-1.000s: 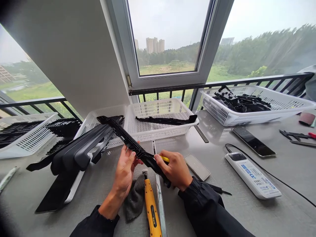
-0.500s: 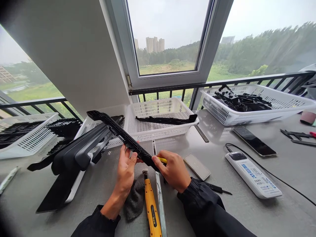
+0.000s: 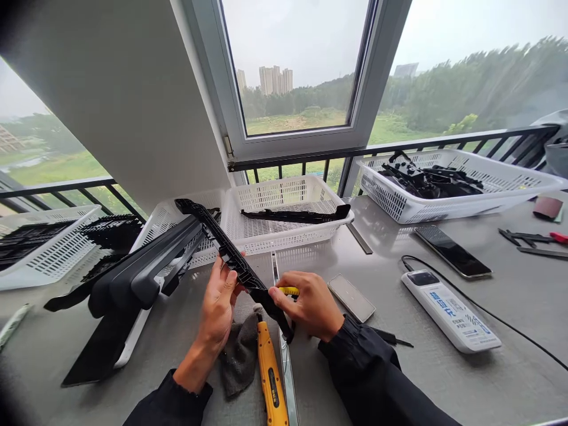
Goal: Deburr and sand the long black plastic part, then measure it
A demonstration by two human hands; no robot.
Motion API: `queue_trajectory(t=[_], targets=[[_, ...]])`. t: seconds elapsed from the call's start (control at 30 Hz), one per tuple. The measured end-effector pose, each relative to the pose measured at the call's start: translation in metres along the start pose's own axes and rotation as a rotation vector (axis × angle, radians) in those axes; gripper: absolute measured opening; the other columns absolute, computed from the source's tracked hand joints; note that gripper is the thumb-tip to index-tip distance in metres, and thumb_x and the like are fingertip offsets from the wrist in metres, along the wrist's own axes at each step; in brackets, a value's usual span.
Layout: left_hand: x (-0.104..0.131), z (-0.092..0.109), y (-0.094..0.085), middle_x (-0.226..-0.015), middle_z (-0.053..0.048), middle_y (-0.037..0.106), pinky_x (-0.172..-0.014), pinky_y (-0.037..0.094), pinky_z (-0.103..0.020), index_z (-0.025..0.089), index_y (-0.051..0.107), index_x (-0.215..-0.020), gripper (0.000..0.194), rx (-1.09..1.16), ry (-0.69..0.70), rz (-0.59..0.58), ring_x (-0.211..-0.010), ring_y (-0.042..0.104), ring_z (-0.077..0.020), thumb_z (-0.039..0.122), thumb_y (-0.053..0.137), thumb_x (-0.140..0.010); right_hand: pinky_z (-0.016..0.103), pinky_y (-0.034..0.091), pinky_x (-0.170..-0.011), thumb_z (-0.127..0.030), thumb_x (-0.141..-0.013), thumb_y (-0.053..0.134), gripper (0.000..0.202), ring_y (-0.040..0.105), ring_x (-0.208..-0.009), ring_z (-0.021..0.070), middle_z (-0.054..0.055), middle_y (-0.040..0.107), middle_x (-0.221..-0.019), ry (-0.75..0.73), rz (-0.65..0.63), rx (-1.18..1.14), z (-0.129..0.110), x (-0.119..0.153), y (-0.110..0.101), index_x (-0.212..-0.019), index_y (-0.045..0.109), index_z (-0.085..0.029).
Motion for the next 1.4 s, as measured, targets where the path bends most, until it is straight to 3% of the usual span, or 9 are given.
queue_trajectory(t=[0.2, 0.43, 0.63, 0.8, 0.93, 1.0, 1.2, 1.4], targets=[[0.002, 0.009, 0.004, -0.132, -0.010, 0.083, -0.087, 0.062, -0.030, 0.021, 0.073, -0.144, 0.055, 0.056, -0.123, -0.091, -0.110, 0.075, -0.0242, 0.036, 0.078, -0.092, 0.029, 0.047, -0.071, -0.039, -0.102, 0.068, 0.023, 0.071, -0.075, 0.0182, 0.001, 0.078, -0.083, -0.062, 0.019, 0.001, -0.003, 0.001, 0.000, -0.086, 0.077, -0.023], [0.011, 0.009, 0.009, -0.102, -0.008, 0.083, -0.051, 0.055, -0.024, 0.017, 0.082, -0.119, 0.057, 0.048, -0.245, -0.091, -0.065, 0.061, -0.0144, 0.065, 0.081, -0.087, 0.031, 0.049, -0.076, -0.043, -0.104, 0.069, 0.023, 0.072, -0.083, 0.0211, 0.003, 0.077, -0.088, -0.058, 0.088, 0.021, 0.004, 0.001, 0.002, -0.093, 0.076, -0.023], [0.012, -0.001, 0.009, -0.067, 0.005, 0.062, -0.043, 0.045, -0.019, 0.018, 0.077, -0.085, 0.059, 0.035, -0.260, -0.032, -0.050, 0.048, -0.0085, 0.076, 0.086, -0.078, 0.031, 0.049, -0.073, -0.039, -0.104, 0.070, 0.022, 0.071, -0.079, 0.0207, 0.002, 0.077, -0.083, -0.065, 0.115, 0.049, 0.010, -0.002, 0.002, -0.089, 0.076, -0.023], [0.010, -0.006, 0.006, -0.067, 0.008, 0.057, -0.044, 0.042, -0.018, 0.019, 0.082, -0.101, 0.059, 0.039, -0.243, 0.012, -0.052, 0.043, -0.0082, 0.073, 0.088, -0.077, 0.031, 0.049, -0.075, -0.039, -0.104, 0.071, 0.023, 0.071, -0.080, 0.0197, 0.003, 0.077, -0.085, -0.077, 0.091, 0.038, 0.009, 0.000, 0.006, -0.087, 0.076, -0.023], [0.004, -0.002, 0.003, -0.078, 0.002, 0.074, -0.062, 0.054, -0.021, 0.018, 0.085, -0.103, 0.062, 0.041, -0.179, 0.054, -0.067, 0.060, -0.0121, 0.072, 0.092, -0.073, 0.030, 0.048, -0.072, -0.035, -0.102, 0.072, 0.021, 0.068, -0.076, 0.0188, 0.002, 0.074, -0.080, -0.132, 0.039, 0.050, 0.001, 0.001, 0.011, -0.086, 0.077, -0.022], [0.001, -0.002, -0.001, -0.076, 0.001, 0.075, -0.066, 0.055, -0.022, 0.018, 0.086, -0.101, 0.062, 0.040, -0.154, 0.072, -0.068, 0.063, -0.0134, 0.072, 0.094, -0.071, 0.031, 0.047, -0.071, -0.033, -0.101, 0.073, 0.018, 0.066, -0.076, 0.0188, 0.001, 0.073, -0.078, -0.158, -0.002, 0.060, -0.003, 0.003, 0.014, -0.086, 0.077, -0.022], [-0.002, -0.006, -0.010, -0.049, 0.010, 0.054, -0.041, 0.030, -0.022, 0.020, 0.081, -0.107, 0.064, 0.029, -0.181, 0.097, -0.042, 0.045, -0.0103, 0.075, 0.090, -0.075, 0.032, 0.046, -0.074, -0.032, -0.098, 0.078, 0.014, 0.064, -0.081, 0.0202, 0.001, 0.075, -0.080, -0.189, -0.105, 0.077, -0.010, 0.007, 0.021, -0.087, 0.077, -0.024], [-0.001, -0.004, -0.005, -0.046, 0.008, 0.055, -0.036, 0.027, -0.019, 0.022, 0.063, -0.073, 0.070, 0.010, -0.236, 0.113, -0.038, 0.039, -0.0076, 0.087, 0.089, -0.064, 0.031, 0.045, -0.071, -0.029, -0.096, 0.082, 0.013, 0.063, -0.080, 0.0201, 0.000, 0.075, -0.078, -0.187, -0.081, 0.100, -0.007, 0.004, 0.021, -0.085, 0.077, -0.023]])
Point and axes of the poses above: each hand's wrist, its own x-axis away from the middle knuckle, its own y-axis out of the palm, z = x × y, the point moved 3 cm from there along -x, towards the middle knuckle
